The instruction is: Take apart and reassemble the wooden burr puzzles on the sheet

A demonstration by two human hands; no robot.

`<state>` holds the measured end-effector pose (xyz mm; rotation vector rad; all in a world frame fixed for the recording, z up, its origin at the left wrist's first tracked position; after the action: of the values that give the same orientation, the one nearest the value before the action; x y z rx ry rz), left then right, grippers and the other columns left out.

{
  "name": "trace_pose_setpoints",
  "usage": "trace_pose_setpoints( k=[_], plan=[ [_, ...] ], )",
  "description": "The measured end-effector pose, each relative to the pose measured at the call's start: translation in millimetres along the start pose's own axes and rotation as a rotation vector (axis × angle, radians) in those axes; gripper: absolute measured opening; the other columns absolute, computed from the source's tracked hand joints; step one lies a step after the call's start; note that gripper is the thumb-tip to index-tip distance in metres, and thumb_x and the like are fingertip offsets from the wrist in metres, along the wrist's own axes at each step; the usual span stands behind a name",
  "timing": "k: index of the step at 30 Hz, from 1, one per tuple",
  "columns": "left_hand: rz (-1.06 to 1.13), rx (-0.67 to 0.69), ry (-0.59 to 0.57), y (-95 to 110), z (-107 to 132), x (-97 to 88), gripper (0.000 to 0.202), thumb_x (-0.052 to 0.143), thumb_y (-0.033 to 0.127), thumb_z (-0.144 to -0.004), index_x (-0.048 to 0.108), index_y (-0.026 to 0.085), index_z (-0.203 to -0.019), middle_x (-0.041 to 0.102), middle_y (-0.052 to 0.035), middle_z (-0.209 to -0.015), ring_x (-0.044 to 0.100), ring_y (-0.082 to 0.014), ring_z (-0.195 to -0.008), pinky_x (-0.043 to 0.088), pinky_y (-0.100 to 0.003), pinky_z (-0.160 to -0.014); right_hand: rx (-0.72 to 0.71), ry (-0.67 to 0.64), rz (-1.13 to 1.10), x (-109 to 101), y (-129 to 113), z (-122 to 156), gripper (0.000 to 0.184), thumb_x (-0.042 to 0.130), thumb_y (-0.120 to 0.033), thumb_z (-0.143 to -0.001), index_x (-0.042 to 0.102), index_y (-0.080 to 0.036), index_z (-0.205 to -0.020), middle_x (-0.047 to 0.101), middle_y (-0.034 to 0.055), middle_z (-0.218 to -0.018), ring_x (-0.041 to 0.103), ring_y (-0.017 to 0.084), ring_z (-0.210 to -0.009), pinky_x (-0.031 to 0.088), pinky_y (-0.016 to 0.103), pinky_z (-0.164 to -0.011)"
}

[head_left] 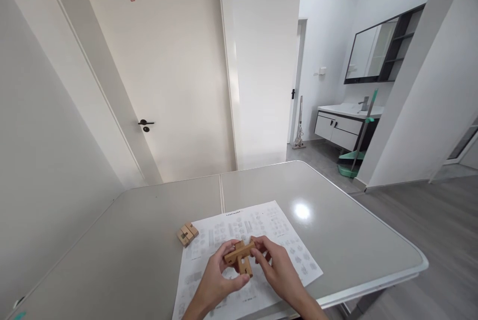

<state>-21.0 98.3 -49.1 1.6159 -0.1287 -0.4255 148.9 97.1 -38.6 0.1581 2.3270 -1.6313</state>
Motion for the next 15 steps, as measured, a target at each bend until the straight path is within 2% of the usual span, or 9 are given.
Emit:
trace_pose_setpoints(
  k=[8, 15],
  plan=[
    [0.003, 0.02, -0.063, 0.8, -7.8, 9.3, 0.072, 0.086, 0.036, -0.072, 0.055, 0.021, -0.135, 0.065, -0.0129, -0.135, 0.066, -0.0313, -0.116, 0.053, -0.044, -0.102, 0.007, 0.11, 0.036, -7.7, 7.7, -0.9, 0.025, 0.048, -0.042, -0.103, 0.064, -0.024, -0.096, 0.075, 0.0038, -0.086, 0.07, 0.021, -0.074, 0.051, 0.029, -0.068],
    [-0.047, 0.005, -0.075, -0.2, -17.4, 4.6, 0.07, 0.085, 0.033, -0.073, 0.055, 0.022, -0.136, 0.064, -0.0125, -0.137, 0.064, -0.0315, -0.119, 0.051, -0.045, -0.105, 0.008, 0.161, 0.073, -7.1, 12.8, -9.9, 0.023, 0.048, -0.039, -0.103, 0.063, -0.024, -0.095, 0.076, 0.0028, -0.084, 0.07, 0.021, -0.071, 0.05, 0.028, -0.064]
  ],
)
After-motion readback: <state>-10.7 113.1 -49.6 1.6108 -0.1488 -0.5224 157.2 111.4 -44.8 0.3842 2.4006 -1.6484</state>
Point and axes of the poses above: each hand's wrist, its own z-axis away from the middle knuckle, its own x-axis out of the palm, y = z × x, the point moved 7 cm from there along -z, towards the middle knuckle
